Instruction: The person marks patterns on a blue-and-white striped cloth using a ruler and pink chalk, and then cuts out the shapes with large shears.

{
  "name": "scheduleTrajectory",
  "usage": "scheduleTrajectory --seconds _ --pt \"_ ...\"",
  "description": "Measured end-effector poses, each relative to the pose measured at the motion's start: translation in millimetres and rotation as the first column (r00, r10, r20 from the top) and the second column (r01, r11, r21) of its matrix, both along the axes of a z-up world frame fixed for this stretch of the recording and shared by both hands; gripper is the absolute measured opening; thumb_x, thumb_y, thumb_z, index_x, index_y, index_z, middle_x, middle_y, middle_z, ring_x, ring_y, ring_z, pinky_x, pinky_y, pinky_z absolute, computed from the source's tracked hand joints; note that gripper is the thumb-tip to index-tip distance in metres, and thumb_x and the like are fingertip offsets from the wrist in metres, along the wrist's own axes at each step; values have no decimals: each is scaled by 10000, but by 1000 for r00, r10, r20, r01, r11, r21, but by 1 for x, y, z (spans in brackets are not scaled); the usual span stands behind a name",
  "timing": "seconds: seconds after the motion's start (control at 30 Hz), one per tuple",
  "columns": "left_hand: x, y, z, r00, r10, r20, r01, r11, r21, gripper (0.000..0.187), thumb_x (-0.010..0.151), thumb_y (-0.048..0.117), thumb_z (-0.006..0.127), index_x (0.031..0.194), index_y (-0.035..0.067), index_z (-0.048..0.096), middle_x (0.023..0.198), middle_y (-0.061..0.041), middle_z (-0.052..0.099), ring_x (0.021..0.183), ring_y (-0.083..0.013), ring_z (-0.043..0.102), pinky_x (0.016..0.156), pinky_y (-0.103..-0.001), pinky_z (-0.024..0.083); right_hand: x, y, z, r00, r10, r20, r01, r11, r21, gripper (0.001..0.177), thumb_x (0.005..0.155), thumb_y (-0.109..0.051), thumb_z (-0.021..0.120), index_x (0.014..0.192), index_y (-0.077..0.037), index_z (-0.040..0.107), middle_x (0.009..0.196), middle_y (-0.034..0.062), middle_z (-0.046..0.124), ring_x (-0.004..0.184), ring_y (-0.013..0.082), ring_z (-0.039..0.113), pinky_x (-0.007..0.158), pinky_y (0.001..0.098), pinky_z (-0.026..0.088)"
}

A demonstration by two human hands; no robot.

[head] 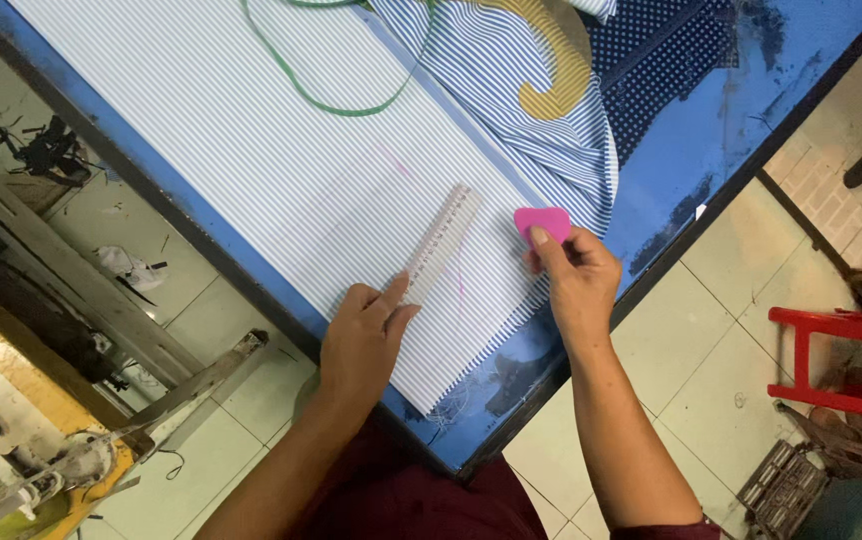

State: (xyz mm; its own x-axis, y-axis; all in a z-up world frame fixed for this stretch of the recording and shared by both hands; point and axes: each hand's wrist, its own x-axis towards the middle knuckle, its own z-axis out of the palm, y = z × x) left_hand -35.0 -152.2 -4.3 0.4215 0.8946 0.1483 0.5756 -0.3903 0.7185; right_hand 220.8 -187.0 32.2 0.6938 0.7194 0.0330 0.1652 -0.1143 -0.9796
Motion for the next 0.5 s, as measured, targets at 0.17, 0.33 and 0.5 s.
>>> scheduleTrajectory --seconds 0.17,0.33,0.5 --pt "0 2 22 993 -30 -113 19 995 -98 458 932 343 780 1330 127 706 922 -82 635 765 -217 727 587 -305 609 2 11 24 983 93 157 -98 995 21 120 961 -115 799 933 -27 723 723 132 699 652 168 660 668 305 546" --pt "15 -8 77 936 -263 -235 222 957 -187 581 912 508 729 1413 225 648 1042 -93 628 836 -351 740 568 -433 613 -24 20 50 750 363 552 -451 892 25 230 997 -260 654 942 -43 709 907 146 772 883 345 760 835 422 598" --pt "22 -23 136 925 -350 -145 379 859 345 500 870 285 903 1260 134 629 1149 -117 572 959 -290 587 800 -410 505 29 6 73 693 668 271 -303 611 -731 481 1036 -507 272 1218 -342 686 1235 -22 710 991 252 728 951 465 489"
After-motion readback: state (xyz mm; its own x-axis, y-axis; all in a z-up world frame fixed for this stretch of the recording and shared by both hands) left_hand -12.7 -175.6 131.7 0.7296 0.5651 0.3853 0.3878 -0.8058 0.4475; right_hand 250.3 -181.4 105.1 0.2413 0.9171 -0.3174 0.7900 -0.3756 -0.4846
